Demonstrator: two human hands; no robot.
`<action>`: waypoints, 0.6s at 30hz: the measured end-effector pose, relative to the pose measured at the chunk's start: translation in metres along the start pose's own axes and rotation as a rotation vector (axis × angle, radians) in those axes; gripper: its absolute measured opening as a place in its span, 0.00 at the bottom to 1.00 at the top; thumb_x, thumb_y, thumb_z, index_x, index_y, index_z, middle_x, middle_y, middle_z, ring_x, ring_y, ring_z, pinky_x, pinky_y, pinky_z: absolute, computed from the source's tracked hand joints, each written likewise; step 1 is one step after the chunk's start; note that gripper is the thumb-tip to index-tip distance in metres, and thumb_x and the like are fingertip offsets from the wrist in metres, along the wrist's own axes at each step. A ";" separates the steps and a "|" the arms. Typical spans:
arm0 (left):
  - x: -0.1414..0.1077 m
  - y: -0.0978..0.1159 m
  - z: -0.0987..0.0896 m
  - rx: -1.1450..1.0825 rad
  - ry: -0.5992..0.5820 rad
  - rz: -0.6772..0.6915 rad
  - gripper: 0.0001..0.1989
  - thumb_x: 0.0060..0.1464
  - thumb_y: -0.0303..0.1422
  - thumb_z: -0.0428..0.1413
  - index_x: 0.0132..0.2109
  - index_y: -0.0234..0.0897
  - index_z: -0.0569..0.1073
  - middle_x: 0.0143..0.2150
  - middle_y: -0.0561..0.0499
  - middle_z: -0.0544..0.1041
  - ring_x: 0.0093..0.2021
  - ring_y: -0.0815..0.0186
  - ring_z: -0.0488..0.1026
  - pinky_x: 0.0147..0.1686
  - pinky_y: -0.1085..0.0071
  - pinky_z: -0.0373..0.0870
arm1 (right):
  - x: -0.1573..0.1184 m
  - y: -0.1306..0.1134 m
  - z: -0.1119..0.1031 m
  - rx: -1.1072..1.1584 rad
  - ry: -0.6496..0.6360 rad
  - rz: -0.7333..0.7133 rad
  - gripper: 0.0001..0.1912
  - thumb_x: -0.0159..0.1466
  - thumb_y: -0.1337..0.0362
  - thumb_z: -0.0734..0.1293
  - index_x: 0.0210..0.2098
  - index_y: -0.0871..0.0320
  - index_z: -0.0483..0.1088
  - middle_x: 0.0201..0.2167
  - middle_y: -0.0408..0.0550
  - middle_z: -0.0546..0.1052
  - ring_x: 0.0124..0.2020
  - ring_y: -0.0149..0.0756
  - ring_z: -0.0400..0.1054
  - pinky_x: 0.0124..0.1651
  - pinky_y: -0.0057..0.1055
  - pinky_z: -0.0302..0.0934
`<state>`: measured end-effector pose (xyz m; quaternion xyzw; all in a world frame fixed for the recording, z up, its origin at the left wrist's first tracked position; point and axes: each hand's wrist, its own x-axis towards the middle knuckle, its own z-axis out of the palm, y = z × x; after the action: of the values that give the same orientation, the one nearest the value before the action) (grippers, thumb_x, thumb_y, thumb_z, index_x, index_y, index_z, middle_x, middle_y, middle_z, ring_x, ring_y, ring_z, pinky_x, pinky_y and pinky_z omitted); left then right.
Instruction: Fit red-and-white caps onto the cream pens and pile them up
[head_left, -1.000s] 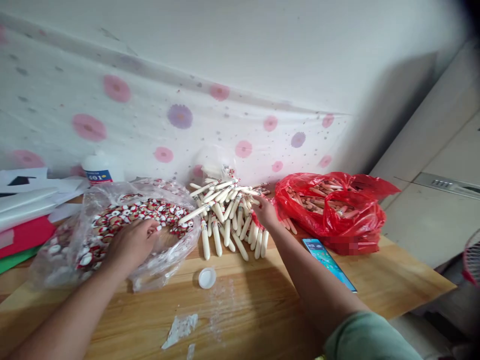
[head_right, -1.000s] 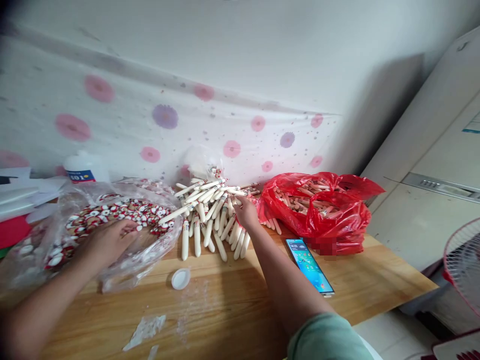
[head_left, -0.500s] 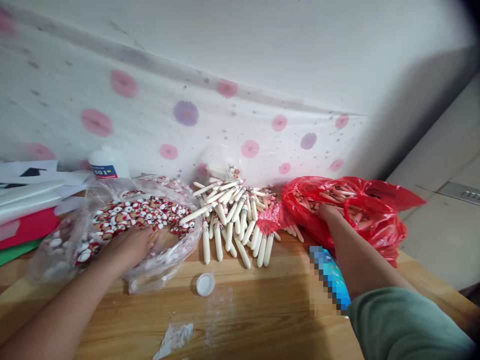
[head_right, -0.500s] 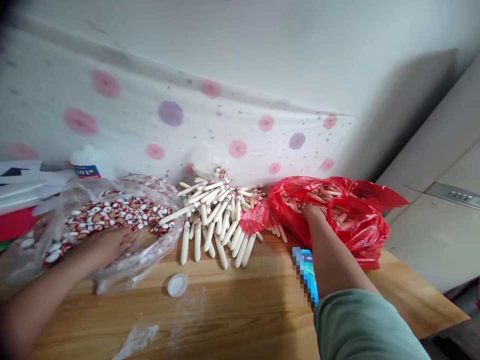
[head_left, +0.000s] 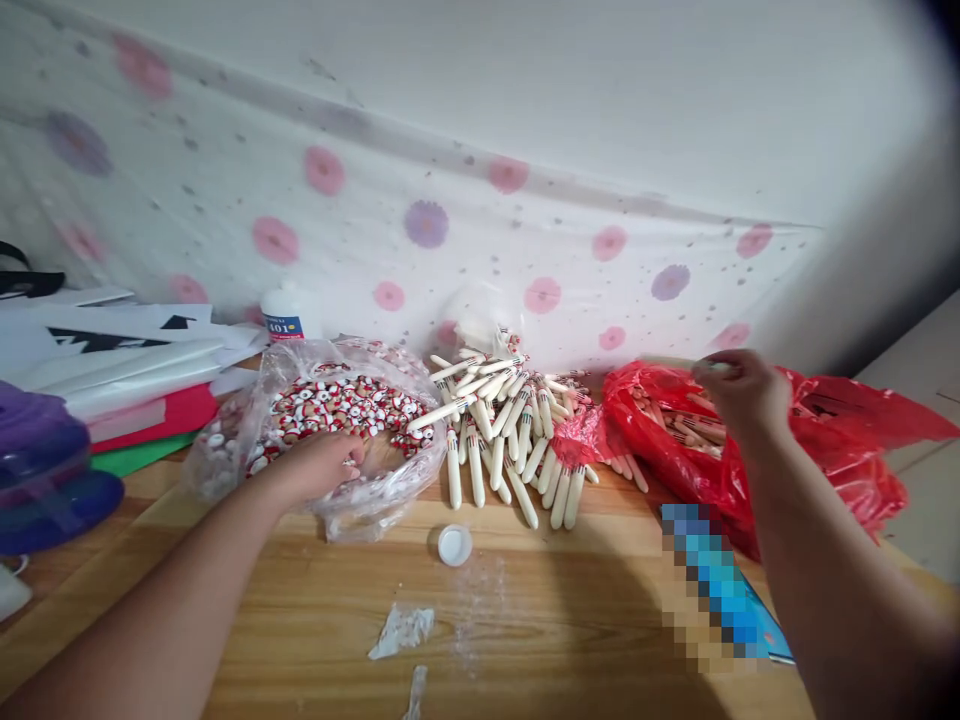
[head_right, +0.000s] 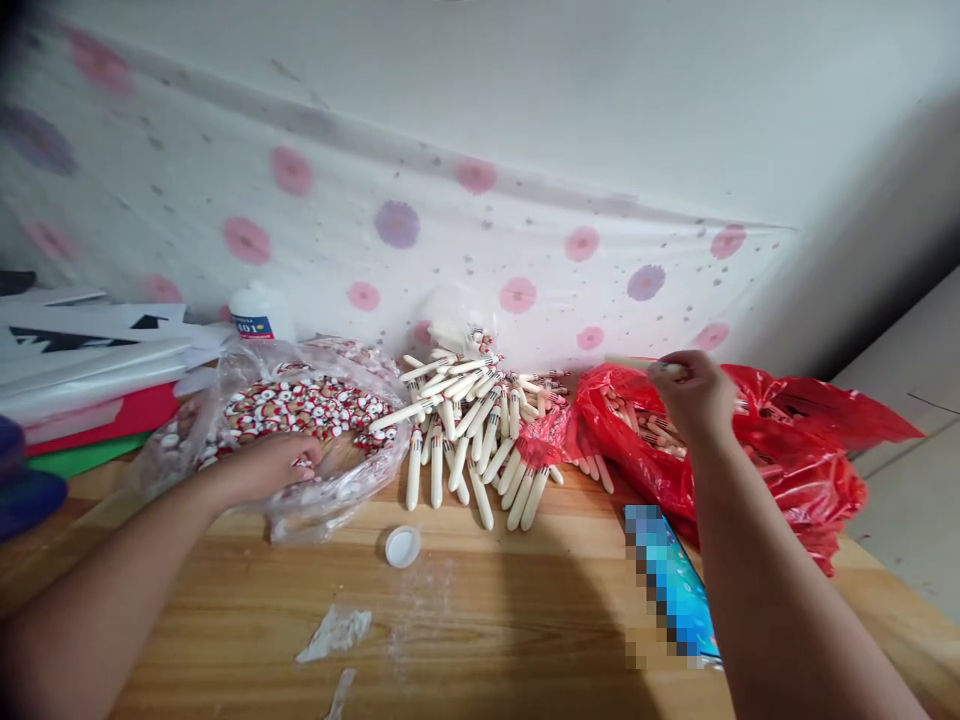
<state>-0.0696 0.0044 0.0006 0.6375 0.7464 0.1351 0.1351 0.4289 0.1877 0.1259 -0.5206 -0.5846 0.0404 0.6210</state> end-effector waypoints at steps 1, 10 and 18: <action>-0.001 0.004 -0.001 0.003 0.029 0.001 0.04 0.47 0.32 0.52 0.30 0.39 0.72 0.32 0.52 0.76 0.35 0.63 0.70 0.32 0.72 0.56 | -0.007 -0.011 -0.004 0.126 0.082 -0.057 0.09 0.49 0.70 0.73 0.28 0.52 0.73 0.24 0.48 0.72 0.27 0.38 0.66 0.34 0.37 0.54; -0.003 0.032 0.007 -0.128 0.271 0.133 0.12 0.54 0.38 0.48 0.31 0.38 0.72 0.35 0.49 0.76 0.38 0.61 0.70 0.40 0.69 0.63 | -0.139 -0.064 0.086 0.623 -0.605 0.298 0.07 0.46 0.67 0.69 0.27 0.60 0.70 0.21 0.41 0.70 0.21 0.29 0.62 0.25 0.27 0.56; 0.002 0.023 0.009 -0.206 0.307 0.096 0.12 0.52 0.36 0.50 0.41 0.40 0.74 0.44 0.49 0.79 0.45 0.60 0.73 0.47 0.68 0.66 | -0.207 -0.129 0.214 -0.267 -1.144 -0.245 0.15 0.62 0.54 0.64 0.42 0.56 0.73 0.36 0.48 0.78 0.36 0.37 0.71 0.37 0.27 0.59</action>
<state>-0.0451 0.0101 0.0006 0.6271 0.7091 0.3129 0.0774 0.1273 0.1214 0.0257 -0.4184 -0.8819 0.1684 0.1373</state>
